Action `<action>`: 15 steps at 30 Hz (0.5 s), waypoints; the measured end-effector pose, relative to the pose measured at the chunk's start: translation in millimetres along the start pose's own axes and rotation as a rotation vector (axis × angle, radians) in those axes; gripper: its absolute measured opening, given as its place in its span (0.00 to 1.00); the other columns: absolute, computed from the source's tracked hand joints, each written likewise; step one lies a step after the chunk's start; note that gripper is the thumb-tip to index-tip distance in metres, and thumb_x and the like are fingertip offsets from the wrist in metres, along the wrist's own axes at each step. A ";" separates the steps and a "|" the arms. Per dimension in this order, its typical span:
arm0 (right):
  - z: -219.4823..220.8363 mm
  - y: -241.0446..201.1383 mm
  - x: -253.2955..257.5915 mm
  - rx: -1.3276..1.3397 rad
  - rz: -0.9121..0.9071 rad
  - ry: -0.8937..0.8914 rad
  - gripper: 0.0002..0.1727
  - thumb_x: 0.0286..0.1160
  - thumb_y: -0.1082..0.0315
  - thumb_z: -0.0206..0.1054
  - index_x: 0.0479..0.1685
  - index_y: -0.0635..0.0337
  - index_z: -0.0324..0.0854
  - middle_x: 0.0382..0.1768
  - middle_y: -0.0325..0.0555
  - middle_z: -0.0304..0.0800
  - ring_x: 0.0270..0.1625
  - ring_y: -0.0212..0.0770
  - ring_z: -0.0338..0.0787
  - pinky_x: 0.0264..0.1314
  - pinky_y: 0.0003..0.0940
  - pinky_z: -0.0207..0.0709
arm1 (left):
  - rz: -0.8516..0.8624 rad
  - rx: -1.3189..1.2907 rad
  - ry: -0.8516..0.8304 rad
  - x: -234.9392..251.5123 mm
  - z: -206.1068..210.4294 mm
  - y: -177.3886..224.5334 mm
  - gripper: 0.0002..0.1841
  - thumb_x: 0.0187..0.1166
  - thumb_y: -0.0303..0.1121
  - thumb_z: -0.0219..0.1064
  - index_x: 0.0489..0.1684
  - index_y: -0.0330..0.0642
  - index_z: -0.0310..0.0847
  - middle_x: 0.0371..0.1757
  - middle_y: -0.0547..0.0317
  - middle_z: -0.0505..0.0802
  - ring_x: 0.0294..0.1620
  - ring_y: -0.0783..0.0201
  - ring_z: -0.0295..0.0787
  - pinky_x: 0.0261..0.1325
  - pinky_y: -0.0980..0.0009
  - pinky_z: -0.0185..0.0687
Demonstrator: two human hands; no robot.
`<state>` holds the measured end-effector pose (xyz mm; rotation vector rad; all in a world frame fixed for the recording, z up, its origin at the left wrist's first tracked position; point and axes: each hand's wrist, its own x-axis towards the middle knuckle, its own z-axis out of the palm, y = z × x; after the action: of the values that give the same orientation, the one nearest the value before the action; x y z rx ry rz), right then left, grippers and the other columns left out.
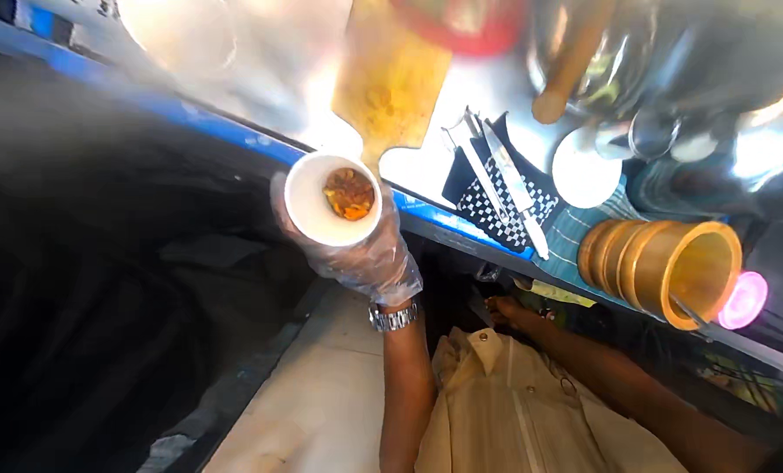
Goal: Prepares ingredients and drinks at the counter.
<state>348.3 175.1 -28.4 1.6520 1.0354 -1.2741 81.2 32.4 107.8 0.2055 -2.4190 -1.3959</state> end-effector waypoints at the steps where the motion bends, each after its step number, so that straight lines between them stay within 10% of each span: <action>1: -0.3 0.9 13.1 0.027 -0.017 0.024 0.23 0.93 0.58 0.56 0.77 0.63 0.72 0.66 0.57 0.81 0.56 0.45 0.84 0.59 0.39 0.79 | -0.004 -0.008 0.045 -9.3 -2.6 -10.2 0.51 0.65 0.41 0.84 0.85 0.25 0.57 0.79 0.39 0.79 0.79 0.56 0.78 0.81 0.64 0.74; 9: 23.1 -25.5 80.5 0.423 -0.149 0.090 0.26 0.95 0.65 0.50 0.86 0.68 0.58 0.78 0.63 0.71 0.70 0.49 0.82 0.69 0.38 0.78 | -0.262 0.041 0.313 -92.8 -36.0 -52.0 0.58 0.54 0.32 0.90 0.84 0.18 0.50 0.76 0.34 0.78 0.78 0.57 0.77 0.81 0.67 0.73; 15: 25.2 -30.9 88.7 0.469 -0.221 0.075 0.22 0.90 0.69 0.57 0.78 0.69 0.67 0.71 0.60 0.77 0.64 0.46 0.83 0.64 0.36 0.80 | -0.310 0.092 0.299 -128.5 -42.9 -42.1 0.55 0.54 0.29 0.88 0.81 0.13 0.52 0.75 0.28 0.79 0.77 0.54 0.78 0.82 0.68 0.71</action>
<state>325.6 174.7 -123.0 1.9852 1.0391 -1.7106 214.6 13.6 63.3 0.7831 -2.2674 -1.2664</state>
